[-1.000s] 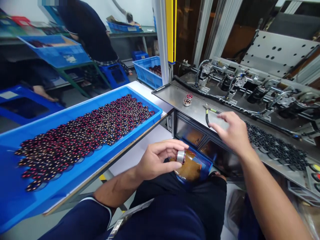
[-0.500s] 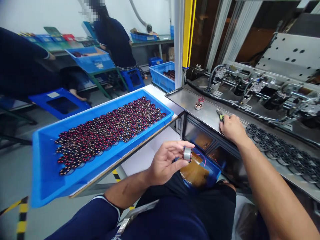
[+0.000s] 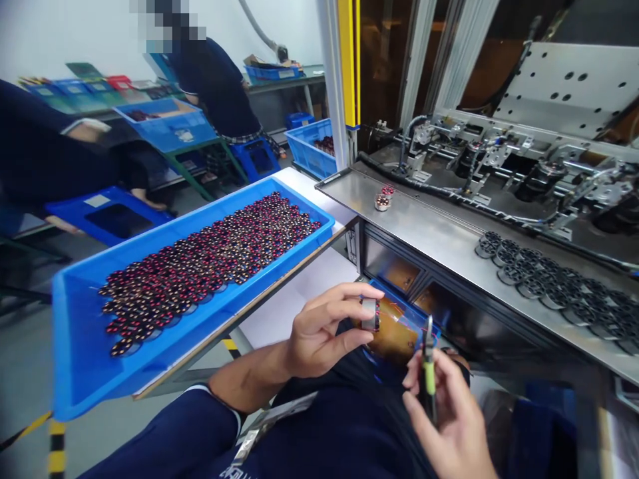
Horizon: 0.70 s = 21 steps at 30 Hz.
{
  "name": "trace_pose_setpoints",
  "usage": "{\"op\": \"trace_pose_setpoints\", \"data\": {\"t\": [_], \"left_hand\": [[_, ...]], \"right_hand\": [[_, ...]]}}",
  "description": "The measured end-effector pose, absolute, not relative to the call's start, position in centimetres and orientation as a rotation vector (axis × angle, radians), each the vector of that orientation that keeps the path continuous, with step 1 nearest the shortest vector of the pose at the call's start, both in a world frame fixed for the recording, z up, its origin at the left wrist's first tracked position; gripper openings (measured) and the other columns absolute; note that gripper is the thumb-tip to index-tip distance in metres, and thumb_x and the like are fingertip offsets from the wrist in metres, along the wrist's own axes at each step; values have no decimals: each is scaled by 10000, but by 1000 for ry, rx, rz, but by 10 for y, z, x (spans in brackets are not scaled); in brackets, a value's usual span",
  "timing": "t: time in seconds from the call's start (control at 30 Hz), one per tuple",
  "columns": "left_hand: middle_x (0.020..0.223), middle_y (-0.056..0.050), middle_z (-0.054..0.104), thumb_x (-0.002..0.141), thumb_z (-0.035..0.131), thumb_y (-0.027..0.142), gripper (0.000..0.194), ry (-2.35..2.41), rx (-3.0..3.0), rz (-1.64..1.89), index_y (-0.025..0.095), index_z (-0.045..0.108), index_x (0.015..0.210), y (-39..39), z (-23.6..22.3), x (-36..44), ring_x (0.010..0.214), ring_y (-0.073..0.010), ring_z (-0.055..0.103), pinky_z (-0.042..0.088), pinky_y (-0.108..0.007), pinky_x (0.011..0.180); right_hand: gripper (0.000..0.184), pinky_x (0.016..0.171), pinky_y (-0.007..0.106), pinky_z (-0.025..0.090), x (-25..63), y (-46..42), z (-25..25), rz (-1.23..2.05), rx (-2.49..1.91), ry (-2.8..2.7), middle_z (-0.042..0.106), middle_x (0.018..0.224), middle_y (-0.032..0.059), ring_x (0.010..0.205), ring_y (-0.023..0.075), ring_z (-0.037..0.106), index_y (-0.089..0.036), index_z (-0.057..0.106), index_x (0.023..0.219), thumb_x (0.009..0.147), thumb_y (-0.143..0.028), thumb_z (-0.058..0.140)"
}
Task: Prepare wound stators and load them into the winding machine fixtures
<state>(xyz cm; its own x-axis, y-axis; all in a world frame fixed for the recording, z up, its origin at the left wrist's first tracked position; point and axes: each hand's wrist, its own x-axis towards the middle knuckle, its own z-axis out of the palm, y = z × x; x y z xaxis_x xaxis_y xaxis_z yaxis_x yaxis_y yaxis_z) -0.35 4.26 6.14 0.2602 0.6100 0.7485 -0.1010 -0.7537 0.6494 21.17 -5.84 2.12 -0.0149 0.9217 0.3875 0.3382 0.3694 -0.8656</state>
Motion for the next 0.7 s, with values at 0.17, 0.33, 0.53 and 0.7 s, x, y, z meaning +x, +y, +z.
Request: {"op": "trace_pose_setpoints", "data": {"t": [0.17,0.33,0.53,0.7], "left_hand": [[1179,-133,726,838,755,159,235,458,1843,1455,174,694,1064,38,61,12,1077,-211,701,586,-335,918],[1151,-149,724,823,756,137,223,430,1829,1416,146,699,1039,33,65,16,1028,-205,718,597,-298,858],[1142,-160,724,828,753,153,193,438,1848,1417,125,703,1012,32,65,12,937,-180,729,604,-232,723],[1146,-167,722,825,751,135,190,425,1840,1408,118,702,1008,31,65,13,939,-180,725,606,-232,727]], "right_hand": [[653,902,343,617,197,-83,8,617,-1132,-1697,703,1199,129,991,230,742,-215,467,1469,852,-124,659],[741,980,411,590,203,-83,-3,611,-1114,-1733,629,1358,141,1128,269,699,-243,392,1537,851,-107,638],[649,1024,425,559,204,-82,-7,492,-1184,-1794,681,1287,120,1189,287,671,-235,479,1487,867,-149,650],[666,891,311,620,202,-79,3,452,-1138,-1802,716,1187,89,1001,226,743,-259,476,1489,859,-102,624]]}}
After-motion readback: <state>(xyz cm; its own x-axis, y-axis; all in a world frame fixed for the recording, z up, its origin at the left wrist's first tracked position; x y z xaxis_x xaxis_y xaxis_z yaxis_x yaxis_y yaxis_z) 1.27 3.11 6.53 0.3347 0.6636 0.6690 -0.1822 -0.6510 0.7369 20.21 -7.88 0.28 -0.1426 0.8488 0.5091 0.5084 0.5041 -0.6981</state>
